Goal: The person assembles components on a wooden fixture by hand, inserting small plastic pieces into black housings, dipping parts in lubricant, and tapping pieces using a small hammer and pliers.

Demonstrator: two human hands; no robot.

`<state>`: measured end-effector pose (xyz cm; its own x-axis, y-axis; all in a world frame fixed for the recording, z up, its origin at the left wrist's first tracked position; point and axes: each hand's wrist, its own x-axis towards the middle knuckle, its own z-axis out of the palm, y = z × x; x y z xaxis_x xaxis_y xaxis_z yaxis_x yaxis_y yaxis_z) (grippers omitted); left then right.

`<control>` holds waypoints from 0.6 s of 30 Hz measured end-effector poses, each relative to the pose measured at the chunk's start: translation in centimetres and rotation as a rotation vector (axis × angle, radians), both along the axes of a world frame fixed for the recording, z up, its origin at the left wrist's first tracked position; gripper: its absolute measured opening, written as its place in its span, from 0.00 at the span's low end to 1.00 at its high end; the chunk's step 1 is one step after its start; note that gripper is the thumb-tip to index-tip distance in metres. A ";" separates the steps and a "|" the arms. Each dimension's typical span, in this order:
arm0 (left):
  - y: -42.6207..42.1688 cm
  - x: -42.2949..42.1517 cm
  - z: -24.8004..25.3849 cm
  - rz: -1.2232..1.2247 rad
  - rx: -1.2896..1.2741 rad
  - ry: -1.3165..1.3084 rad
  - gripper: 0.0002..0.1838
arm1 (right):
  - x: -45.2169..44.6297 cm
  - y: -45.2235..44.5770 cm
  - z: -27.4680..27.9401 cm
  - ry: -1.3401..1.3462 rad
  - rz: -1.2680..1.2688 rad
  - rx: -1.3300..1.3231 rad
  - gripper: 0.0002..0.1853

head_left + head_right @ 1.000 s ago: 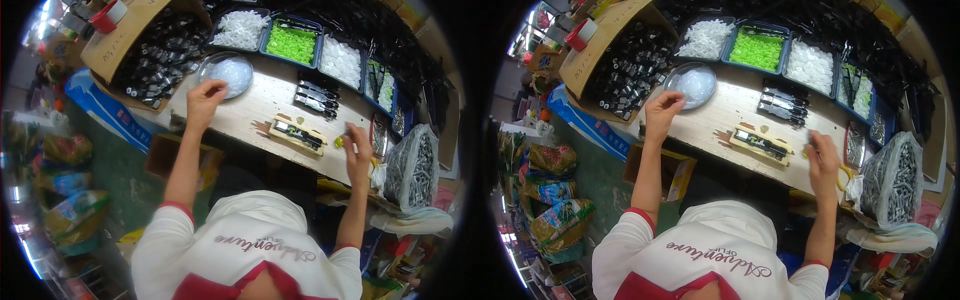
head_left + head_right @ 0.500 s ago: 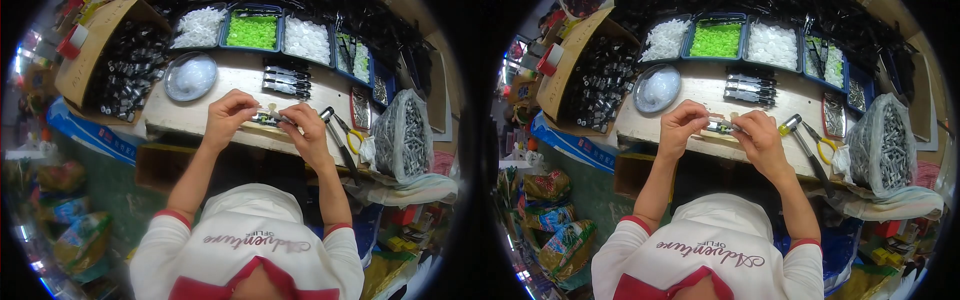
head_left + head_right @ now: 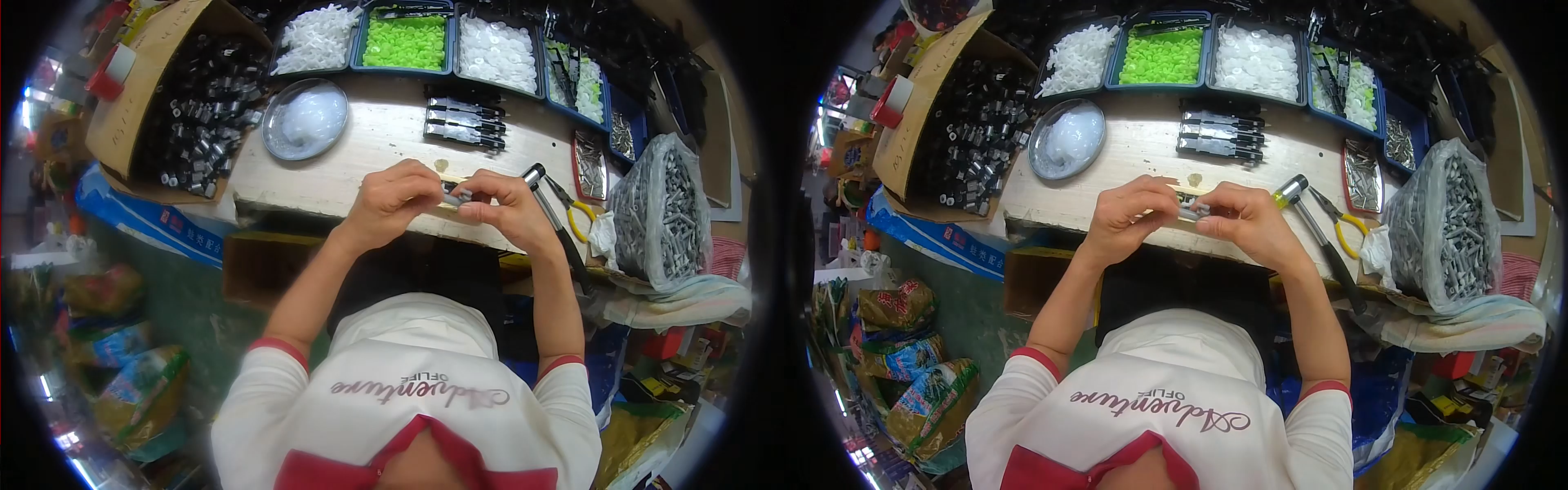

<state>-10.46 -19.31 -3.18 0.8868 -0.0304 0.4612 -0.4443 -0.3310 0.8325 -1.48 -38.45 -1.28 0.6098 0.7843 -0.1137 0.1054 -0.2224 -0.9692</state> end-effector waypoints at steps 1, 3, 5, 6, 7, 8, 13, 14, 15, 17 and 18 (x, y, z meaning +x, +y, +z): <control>-0.1 0.0 -0.2 0.007 -0.007 -0.006 0.10 | -0.1 0.0 0.0 0.046 0.014 -0.015 0.12; -0.4 0.1 -0.4 0.016 -0.016 -0.009 0.10 | -0.1 -0.2 -0.2 0.002 -0.015 0.001 0.12; -0.7 0.2 -0.7 0.069 -0.039 0.027 0.10 | -0.1 -0.4 -0.5 -0.043 -0.042 0.017 0.12; -0.8 0.3 -0.9 0.070 -0.040 0.030 0.10 | -0.1 -0.6 -0.7 -0.146 -0.052 0.026 0.12; -0.9 0.5 -1.3 0.102 0.004 0.021 0.10 | 0.0 -0.7 -0.8 -0.250 -0.062 0.034 0.12; -1.0 0.5 -1.5 0.132 0.047 0.014 0.10 | -0.1 -0.9 -0.8 -0.247 -0.064 0.032 0.12; -1.4 0.6 -1.8 0.269 0.262 -0.042 0.11 | 0.1 -2.1 -1.5 -0.301 -0.140 -0.029 0.08; -1.3 0.6 -1.9 0.310 0.307 -0.060 0.11 | 0.3 -2.4 -1.6 -0.298 -0.140 -0.029 0.08; -1.3 0.5 -2.2 0.310 0.307 -0.057 0.11 | 0.4 -2.7 -1.7 -0.331 -0.149 -0.059 0.08; -1.3 0.5 -3.0 0.353 0.375 -0.039 0.12 | 0.5 -3.0 -2.0 -0.361 -0.158 -0.089 0.07; -1.5 0.6 -3.2 0.352 0.375 -0.038 0.12 | 0.6 -3.1 -2.2 -0.396 -0.150 -0.105 0.07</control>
<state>-9.87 -20.79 -6.40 0.8561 0.0975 0.5075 -0.2797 -0.7383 0.6137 -0.84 -41.55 -3.46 0.7288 0.6803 0.0778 0.4236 -0.3587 -0.8318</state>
